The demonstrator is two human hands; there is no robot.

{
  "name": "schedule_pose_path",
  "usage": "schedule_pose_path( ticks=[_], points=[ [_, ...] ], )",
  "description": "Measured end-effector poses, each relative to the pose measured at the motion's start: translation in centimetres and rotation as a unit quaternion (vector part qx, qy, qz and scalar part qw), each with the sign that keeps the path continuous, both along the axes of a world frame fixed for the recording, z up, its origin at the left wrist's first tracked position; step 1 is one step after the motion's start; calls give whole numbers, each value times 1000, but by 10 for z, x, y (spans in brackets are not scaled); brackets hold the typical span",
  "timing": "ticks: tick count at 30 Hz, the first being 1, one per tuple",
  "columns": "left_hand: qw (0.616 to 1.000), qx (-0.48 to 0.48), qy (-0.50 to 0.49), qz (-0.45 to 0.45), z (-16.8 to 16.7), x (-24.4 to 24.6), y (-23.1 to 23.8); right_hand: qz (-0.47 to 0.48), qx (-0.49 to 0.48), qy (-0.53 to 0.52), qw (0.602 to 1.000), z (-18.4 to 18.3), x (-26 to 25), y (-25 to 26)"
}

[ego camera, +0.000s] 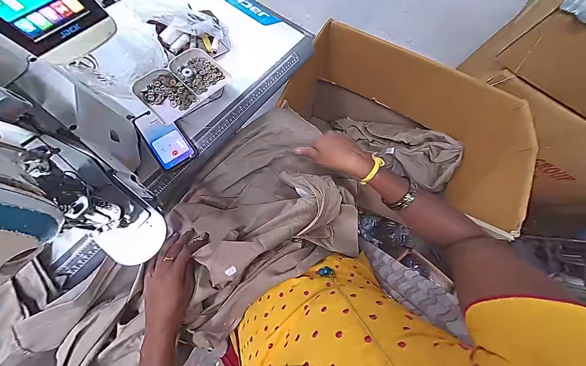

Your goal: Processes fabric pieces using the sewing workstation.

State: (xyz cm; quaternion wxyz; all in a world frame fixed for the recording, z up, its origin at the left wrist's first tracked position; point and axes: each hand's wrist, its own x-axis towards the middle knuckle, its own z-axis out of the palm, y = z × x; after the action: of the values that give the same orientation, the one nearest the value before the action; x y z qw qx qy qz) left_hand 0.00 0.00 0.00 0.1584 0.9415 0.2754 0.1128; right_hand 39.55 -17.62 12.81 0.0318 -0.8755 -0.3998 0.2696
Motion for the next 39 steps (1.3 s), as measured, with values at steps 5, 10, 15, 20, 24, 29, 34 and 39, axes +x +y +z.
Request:
schedule_pose_path(
  ticks=[5, 10, 15, 20, 24, 29, 34, 39],
  points=[
    [995, -41, 9, 90, -3, 26, 10, -193, -56, 320, 926, -85, 18, -75],
    [993, -60, 7, 104, 17, 31, 6, -244, 392, 359, 811, -59, 10, -49],
    [950, -263, -150, -73, 76, 13, -24, -108, 536, 361, 756, 45, -34, 8],
    [806, -461, -370, -29, 110, 10, -72, 212, 336, 518, 758, 56, -107, 50],
    [668, -599, -418, 145, 83, -8, -107, 301, 241, 288, 877, 2, -139, 82],
    [759, -512, -345, 209, 64, -19, -104, 278, 180, 213, 919, -28, -151, 98],
    [815, -403, -345, 232, 79, -9, -98, 264, 442, 66, 855, -31, -167, 77],
    [852, -343, -315, 238, 93, -5, -88, 292, 279, 248, 881, -18, -170, 51]
  ],
)
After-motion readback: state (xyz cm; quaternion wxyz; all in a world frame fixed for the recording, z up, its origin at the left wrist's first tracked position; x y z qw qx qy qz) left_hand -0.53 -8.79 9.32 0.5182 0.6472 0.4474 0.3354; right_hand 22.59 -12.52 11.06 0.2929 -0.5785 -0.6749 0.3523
